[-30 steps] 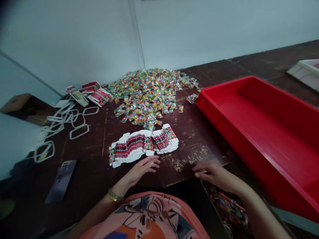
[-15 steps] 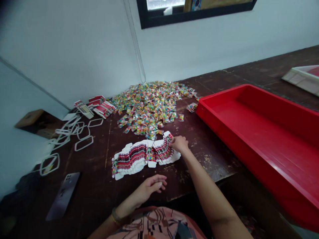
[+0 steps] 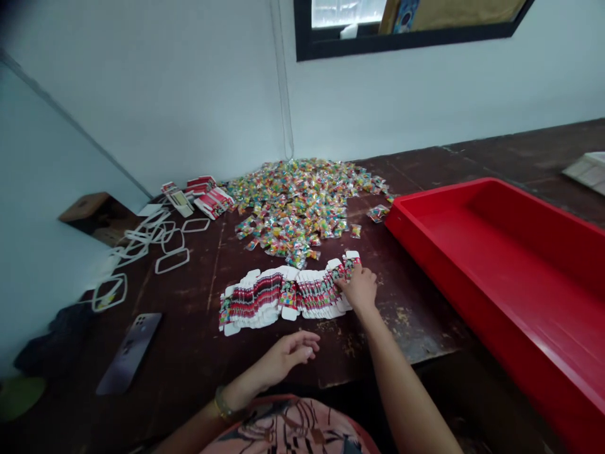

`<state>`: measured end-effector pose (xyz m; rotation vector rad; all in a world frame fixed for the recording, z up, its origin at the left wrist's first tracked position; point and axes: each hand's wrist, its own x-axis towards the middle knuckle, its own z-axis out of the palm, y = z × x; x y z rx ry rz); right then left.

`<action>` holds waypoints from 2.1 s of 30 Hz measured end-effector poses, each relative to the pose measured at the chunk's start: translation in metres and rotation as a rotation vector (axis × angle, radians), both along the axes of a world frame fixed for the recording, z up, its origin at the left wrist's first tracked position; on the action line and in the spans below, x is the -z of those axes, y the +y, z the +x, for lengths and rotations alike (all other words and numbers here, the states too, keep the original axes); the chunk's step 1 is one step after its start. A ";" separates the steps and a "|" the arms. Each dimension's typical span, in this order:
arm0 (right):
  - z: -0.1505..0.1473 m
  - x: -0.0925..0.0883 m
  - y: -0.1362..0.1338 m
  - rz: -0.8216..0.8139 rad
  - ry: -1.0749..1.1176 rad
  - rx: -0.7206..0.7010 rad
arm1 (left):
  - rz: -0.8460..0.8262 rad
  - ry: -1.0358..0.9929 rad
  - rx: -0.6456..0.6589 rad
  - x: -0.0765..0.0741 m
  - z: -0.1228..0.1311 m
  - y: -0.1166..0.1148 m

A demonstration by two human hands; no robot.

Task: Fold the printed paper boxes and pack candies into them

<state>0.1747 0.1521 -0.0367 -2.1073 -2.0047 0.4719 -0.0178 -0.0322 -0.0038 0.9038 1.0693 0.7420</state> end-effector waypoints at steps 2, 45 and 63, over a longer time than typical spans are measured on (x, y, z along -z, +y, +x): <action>-0.001 -0.001 0.002 -0.005 -0.059 -0.002 | 0.013 0.015 0.018 0.002 0.000 -0.001; -0.032 -0.050 -0.154 -0.542 1.126 -0.548 | 0.094 0.144 -0.382 0.010 -0.002 -0.044; -0.040 -0.051 -0.155 -0.580 1.045 -0.653 | -0.297 -0.415 -0.378 0.004 -0.003 -0.050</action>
